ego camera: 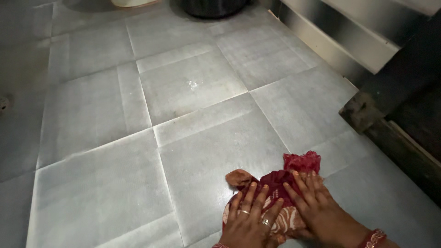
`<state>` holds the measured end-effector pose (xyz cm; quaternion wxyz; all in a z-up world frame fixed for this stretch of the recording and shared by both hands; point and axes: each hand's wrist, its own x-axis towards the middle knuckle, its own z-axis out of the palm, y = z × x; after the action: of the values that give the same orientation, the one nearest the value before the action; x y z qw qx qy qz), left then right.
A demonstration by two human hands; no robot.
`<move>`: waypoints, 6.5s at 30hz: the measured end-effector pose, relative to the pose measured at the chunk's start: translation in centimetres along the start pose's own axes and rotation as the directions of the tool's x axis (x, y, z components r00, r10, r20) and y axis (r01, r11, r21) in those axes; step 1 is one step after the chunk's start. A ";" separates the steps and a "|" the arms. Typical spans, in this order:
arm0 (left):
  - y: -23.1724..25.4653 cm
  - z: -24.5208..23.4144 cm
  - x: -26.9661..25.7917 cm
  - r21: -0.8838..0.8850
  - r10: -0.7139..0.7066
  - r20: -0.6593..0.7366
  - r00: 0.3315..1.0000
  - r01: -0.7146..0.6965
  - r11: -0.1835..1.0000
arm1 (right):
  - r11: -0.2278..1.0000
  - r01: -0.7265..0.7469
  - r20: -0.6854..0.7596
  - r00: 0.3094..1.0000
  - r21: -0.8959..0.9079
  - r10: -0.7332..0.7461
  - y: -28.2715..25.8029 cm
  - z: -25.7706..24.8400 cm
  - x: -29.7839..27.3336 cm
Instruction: The person scrubs a tiled floor by hand using a piece of cloth soaked in soapy water from a small red bucket.
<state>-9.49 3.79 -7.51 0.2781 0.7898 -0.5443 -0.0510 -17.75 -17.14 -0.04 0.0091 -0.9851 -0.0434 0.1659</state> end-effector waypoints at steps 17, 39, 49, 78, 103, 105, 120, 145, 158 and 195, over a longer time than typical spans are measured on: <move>-3.7 -9.9 14.7 0.056 -0.354 0.250 0.901 0.352 0.935 | 0.945 -0.323 0.052 0.946 0.059 0.320 9.6 -3.0 12.7; -6.4 -8.5 -3.3 0.102 -0.209 0.003 0.978 0.208 0.973 | 0.990 -0.139 0.271 0.953 0.002 0.133 -8.5 -6.8 9.4; -11.9 -16.1 6.1 0.096 -0.575 0.256 0.777 0.571 0.815 | 0.986 -0.160 0.105 0.982 0.043 0.154 -2.8 -6.7 22.1; -19.6 -17.4 -11.0 0.240 -0.504 -0.060 0.862 0.503 0.830 | 0.982 0.117 0.032 0.992 0.149 -0.123 -19.5 -8.4 24.5; -15.5 -13.5 -20.7 0.304 -0.326 -0.311 0.893 0.419 0.856 | 0.985 0.174 0.343 0.926 -0.015 -0.158 -26.7 -11.3 19.2; -16.4 -14.7 -20.1 0.270 -0.377 -0.275 0.884 0.447 0.853 | 0.986 0.170 0.375 0.914 -0.006 -0.155 -26.7 -12.3 21.2; -32.5 -23.9 -11.4 0.218 -0.741 -0.026 0.671 0.727 0.651 | 0.986 0.159 0.110 0.980 0.048 -0.164 -25.3 -11.8 40.4; -20.8 -22.5 -28.3 0.152 -0.830 0.104 0.549 0.816 0.558 | 0.913 0.404 0.222 0.896 -0.053 -0.383 -36.0 -10.3 26.8; -34.3 -27.4 -26.2 0.171 -0.890 0.070 0.450 0.874 0.456 | 0.914 0.404 0.131 0.908 -0.030 -0.398 -38.1 -12.1 38.4; -26.0 -23.7 -28.7 0.298 -0.903 0.068 0.423 0.856 0.423 | 0.864 0.503 0.095 0.861 -0.022 -0.499 -37.1 -9.8 31.3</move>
<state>9.71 44.94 -6.83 0.0597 0.9717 -0.0760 -0.2156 11.89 22.51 0.22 0.0275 -0.9318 -0.3021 0.1993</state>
